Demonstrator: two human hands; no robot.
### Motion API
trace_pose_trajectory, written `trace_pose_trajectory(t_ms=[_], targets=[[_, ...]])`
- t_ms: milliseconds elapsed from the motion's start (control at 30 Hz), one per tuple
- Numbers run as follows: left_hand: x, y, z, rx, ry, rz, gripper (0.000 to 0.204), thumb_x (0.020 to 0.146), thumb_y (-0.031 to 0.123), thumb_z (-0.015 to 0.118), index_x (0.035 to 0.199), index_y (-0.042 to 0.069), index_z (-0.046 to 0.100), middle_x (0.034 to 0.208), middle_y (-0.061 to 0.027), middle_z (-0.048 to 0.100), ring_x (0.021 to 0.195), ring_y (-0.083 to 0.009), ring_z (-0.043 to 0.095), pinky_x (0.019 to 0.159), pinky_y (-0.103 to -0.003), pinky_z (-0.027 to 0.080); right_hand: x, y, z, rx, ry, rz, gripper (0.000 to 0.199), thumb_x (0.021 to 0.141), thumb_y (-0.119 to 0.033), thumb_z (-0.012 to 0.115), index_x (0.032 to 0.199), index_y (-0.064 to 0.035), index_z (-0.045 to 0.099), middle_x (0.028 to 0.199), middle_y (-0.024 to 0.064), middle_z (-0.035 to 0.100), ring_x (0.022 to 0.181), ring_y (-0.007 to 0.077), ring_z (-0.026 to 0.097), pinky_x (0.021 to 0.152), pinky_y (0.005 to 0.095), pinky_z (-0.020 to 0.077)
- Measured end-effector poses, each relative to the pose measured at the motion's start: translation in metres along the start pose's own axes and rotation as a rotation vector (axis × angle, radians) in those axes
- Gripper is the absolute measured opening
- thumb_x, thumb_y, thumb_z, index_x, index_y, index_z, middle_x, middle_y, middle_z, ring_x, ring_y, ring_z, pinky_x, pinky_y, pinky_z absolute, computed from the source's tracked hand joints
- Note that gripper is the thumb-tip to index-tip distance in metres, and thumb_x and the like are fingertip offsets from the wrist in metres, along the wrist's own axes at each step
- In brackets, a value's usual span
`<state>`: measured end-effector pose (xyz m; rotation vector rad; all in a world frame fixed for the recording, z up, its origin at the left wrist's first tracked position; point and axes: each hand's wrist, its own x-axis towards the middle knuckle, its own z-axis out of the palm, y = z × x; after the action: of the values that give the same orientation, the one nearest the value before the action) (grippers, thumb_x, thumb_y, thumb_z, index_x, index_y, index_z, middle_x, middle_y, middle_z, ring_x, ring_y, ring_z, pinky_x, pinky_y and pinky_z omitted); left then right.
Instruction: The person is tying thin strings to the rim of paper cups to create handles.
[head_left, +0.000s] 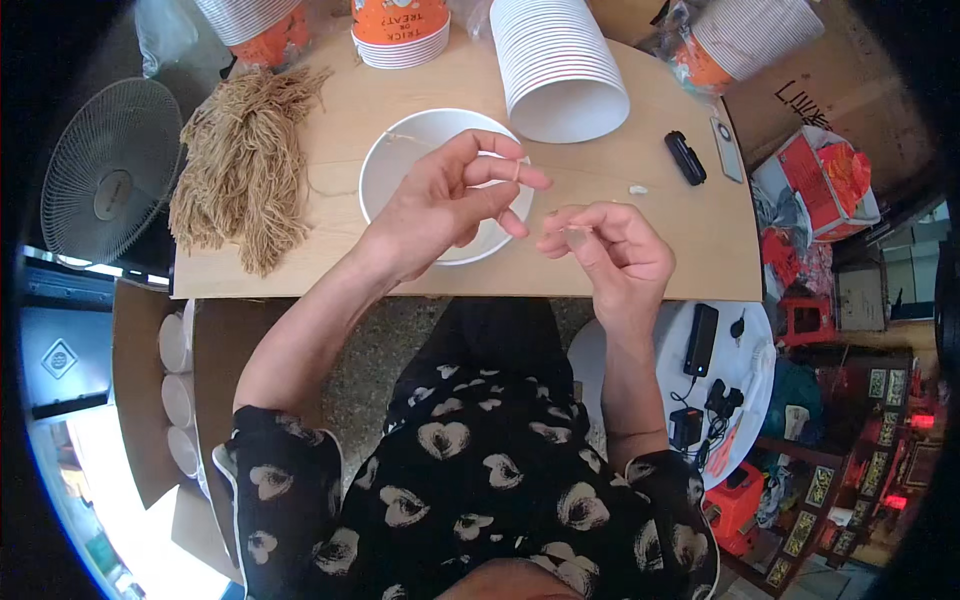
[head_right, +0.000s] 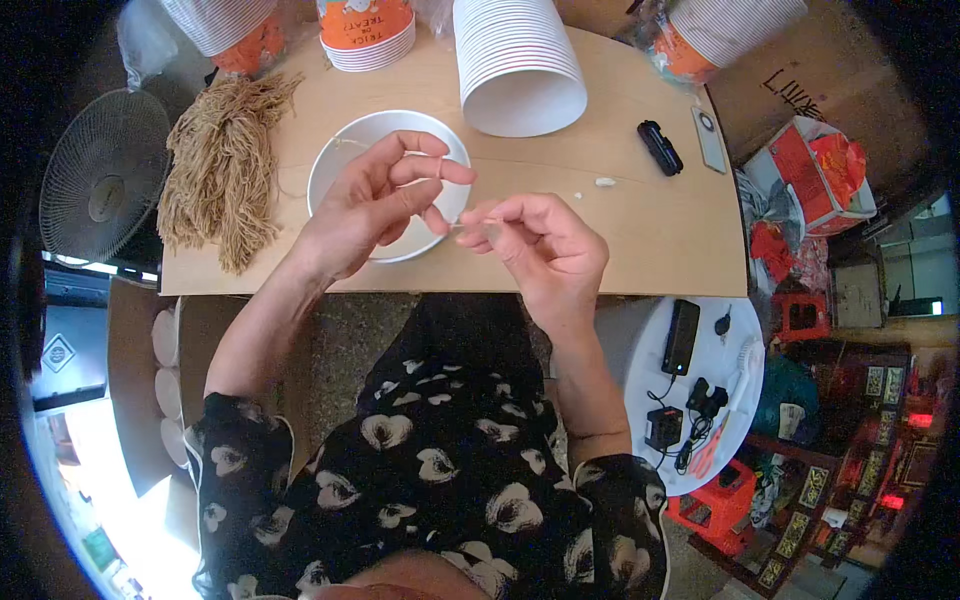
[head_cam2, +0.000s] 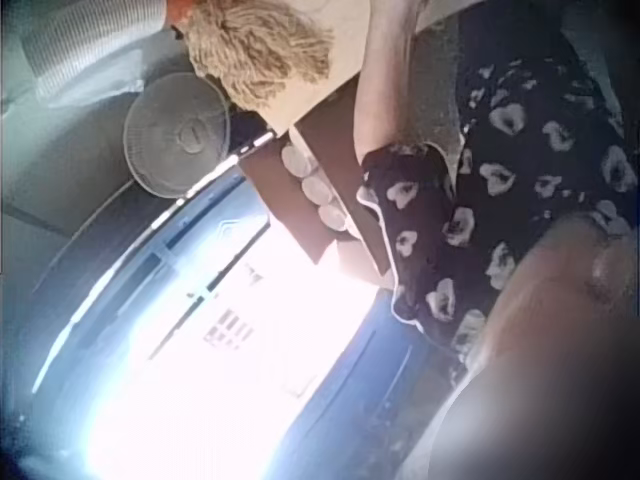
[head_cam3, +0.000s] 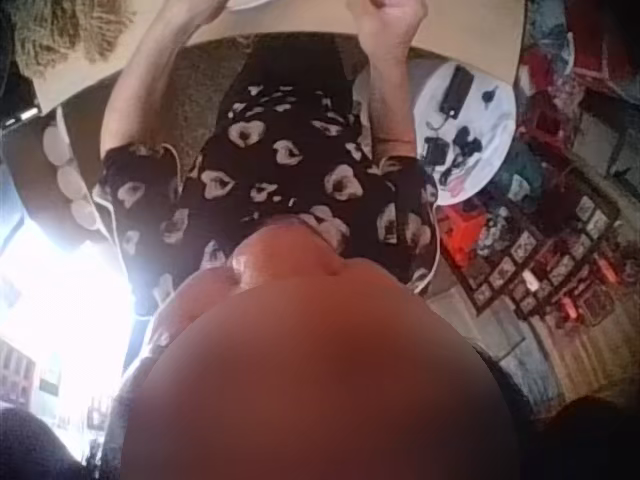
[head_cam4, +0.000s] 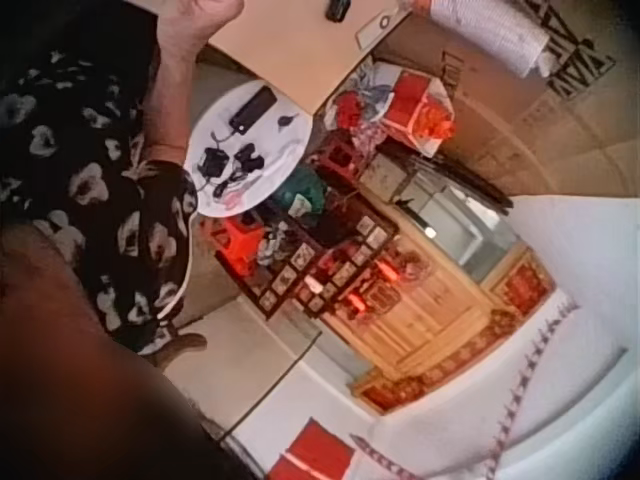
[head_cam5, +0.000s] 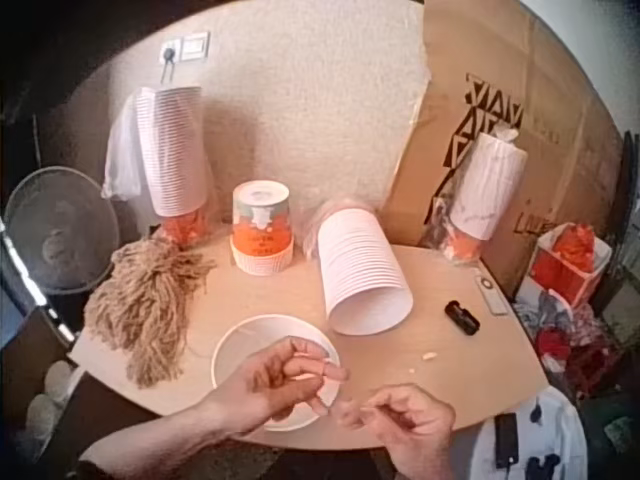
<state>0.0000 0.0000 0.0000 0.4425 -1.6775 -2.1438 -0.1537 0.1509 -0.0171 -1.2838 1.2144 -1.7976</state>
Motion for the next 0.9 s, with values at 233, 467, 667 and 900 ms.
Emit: trace_pose_trajectory(t_ms=[233,467,667,900], targets=[[-0.004,0.007,-0.004,0.095,-0.182,0.009,0.017,0.099,0.009,0.053,0.114,0.001,0.049,0.094,-0.0091,0.069,0.065,-0.0087,0.060,0.055,-0.020,0.048,0.033,-0.020,0.004,-0.436,-0.232,-0.295,0.010,0.082,0.005,0.071,0.091,0.0004,0.069,0.111,0.0153,0.065,0.094,0.0196,0.065,0.075,0.0299,0.0547],[-0.027,0.015,-0.023,0.137,-0.344,-0.009,0.012,0.101,0.011,0.050,0.111,0.003,0.048,0.084,-0.0084,0.070,0.071,-0.0079,0.058,0.061,-0.022,0.045,0.046,0.002,0.011,-0.115,-0.324,-0.056,0.007,0.086,-0.002,0.071,0.093,-0.0008,0.070,0.120,0.0126,0.061,0.082,0.0077,0.058,0.069,0.0220,0.0495],[-0.059,0.021,-0.025,0.200,-0.098,-0.003,0.018,0.101,0.017,0.052,0.114,0.005,0.046,0.088,-0.0085,0.070,0.076,-0.0076,0.061,0.057,-0.018,0.042,0.050,0.006,0.033,0.000,-0.416,0.268,0.011,0.093,-0.006,0.065,0.100,0.0017,0.066,0.101,0.0074,0.067,0.075,0.0069,0.059,0.065,0.0218,0.0505],[-0.063,0.011,-0.033,0.038,0.023,-0.014,0.022,0.104,0.018,0.045,0.120,0.003,0.048,0.084,-0.0031,0.064,0.076,-0.0078,0.062,0.057,-0.019,0.050,0.048,0.013,0.043,-0.060,-0.370,0.208,0.013,0.094,-0.010,0.065,0.099,0.0019,0.066,0.084,0.0031,0.065,0.065,0.0049,0.055,0.055,0.0194,0.0426]])
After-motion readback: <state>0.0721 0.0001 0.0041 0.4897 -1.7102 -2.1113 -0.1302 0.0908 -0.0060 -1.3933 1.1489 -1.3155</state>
